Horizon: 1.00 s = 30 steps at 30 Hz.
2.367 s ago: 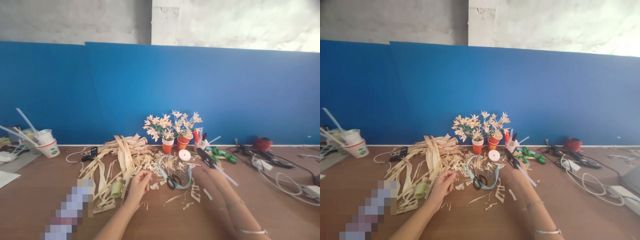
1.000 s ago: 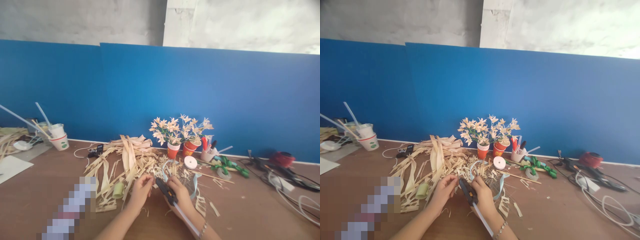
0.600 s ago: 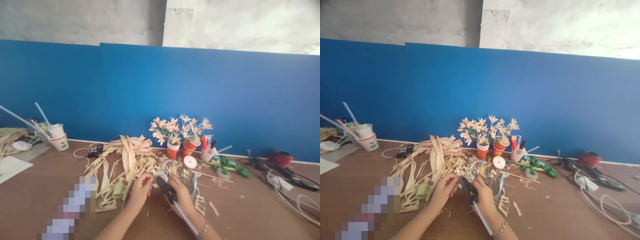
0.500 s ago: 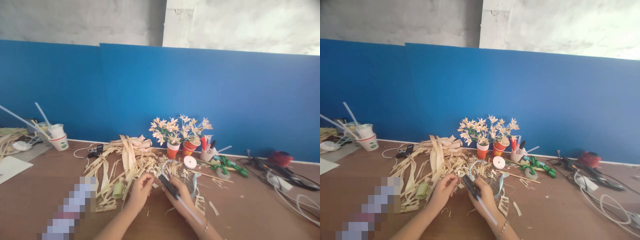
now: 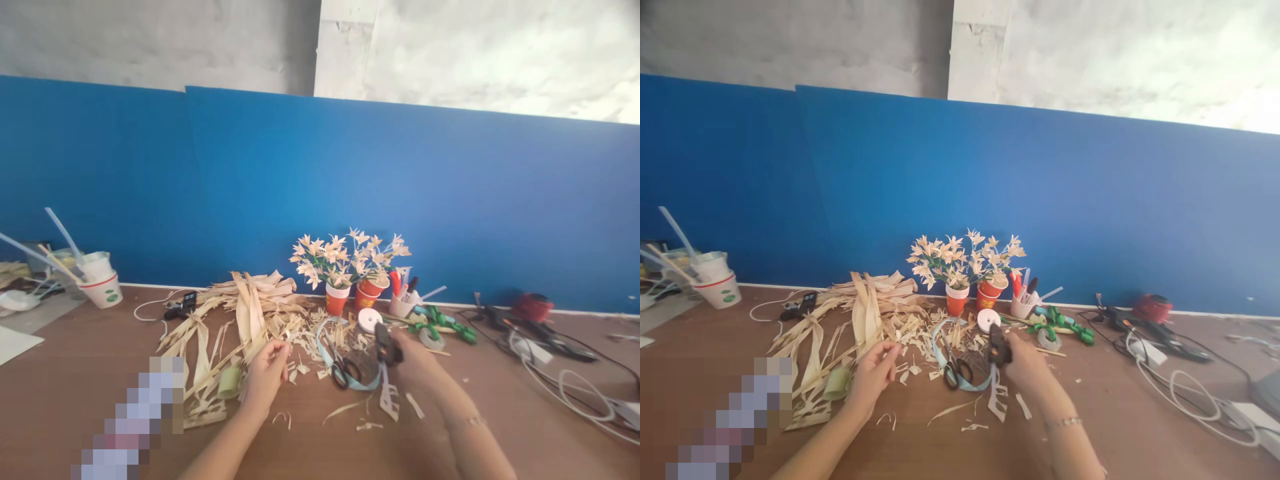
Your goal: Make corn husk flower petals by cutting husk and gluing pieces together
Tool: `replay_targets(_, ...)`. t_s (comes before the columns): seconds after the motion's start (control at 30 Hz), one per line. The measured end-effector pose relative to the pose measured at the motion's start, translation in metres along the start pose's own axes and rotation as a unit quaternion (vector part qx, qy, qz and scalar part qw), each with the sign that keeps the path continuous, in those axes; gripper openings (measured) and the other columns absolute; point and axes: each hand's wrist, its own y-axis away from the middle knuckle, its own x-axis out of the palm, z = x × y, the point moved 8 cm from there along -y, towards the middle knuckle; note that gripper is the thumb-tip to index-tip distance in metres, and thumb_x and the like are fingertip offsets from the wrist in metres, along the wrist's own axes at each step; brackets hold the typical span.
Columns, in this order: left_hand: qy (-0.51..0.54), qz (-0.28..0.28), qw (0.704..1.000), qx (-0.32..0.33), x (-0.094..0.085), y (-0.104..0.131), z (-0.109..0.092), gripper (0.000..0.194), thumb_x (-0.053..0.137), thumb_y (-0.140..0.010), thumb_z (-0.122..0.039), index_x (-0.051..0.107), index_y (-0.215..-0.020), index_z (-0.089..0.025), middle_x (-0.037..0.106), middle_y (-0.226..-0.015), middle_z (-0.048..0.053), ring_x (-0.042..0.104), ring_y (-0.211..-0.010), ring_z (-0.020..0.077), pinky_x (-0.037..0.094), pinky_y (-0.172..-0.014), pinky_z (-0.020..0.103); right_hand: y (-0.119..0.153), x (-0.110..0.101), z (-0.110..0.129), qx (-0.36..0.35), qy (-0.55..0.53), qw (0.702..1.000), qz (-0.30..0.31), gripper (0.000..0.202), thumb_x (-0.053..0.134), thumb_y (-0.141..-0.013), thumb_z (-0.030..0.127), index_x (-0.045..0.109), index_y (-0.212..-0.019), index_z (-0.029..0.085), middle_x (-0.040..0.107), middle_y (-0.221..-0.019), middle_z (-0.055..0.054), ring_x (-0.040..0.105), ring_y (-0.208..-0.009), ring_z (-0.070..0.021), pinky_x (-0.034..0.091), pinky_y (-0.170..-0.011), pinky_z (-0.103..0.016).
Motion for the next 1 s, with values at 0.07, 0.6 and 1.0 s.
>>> replay_targets(0.07, 0.015, -0.004, 1.0, 0.01, -0.001, -0.001, -0.002, 0.041, 0.059, -0.069, -0.059, 0.059, -0.075, -0.018, 0.041, -0.038, -0.008, 0.037, -0.035, 0.0082, 0.024, -0.038, 0.018, -0.009, -0.001, -0.044, 0.068, 0.024, 0.997, 0.018, 0.047, 0.056, -0.061, 0.011, 0.057, -0.107, 0.018, 0.065, -0.091, -0.01, 0.06, -0.085, -0.0251, 0.039, -0.069, -0.029)
replay_targets(0.6, 0.036, -0.023, 0.998, 0.039, -0.004, 0.001, -0.006, 0.034, 0.058, -0.074, -0.052, 0.058, -0.076, -0.018, 0.042, -0.04, -0.008, 0.038, -0.038, 0.0076, 0.025, -0.039, 0.016, 0.02, 0.044, 0.156, -0.265, 0.018, 0.964, -0.006, 0.015, 0.052, -0.074, 0.016, 0.065, -0.076, 0.022, 0.065, -0.08, -0.004, 0.058, -0.082, -0.0192, 0.04, -0.074, -0.028)
replay_targets(1.0, 0.059, -0.014, 0.998, 0.001, 0.003, 0.002, -0.003, 0.031, 0.061, -0.072, -0.047, 0.057, -0.074, -0.017, 0.039, -0.037, -0.009, 0.033, -0.036, 0.0067, 0.02, -0.038, 0.016, 0.015, 0.08, 0.16, -0.196, -0.1, 0.974, -0.058, 0.017, 0.049, -0.064, 0.004, 0.061, -0.068, 0.016, 0.063, -0.066, -0.005, 0.057, -0.066, -0.0183, 0.041, -0.061, -0.026)
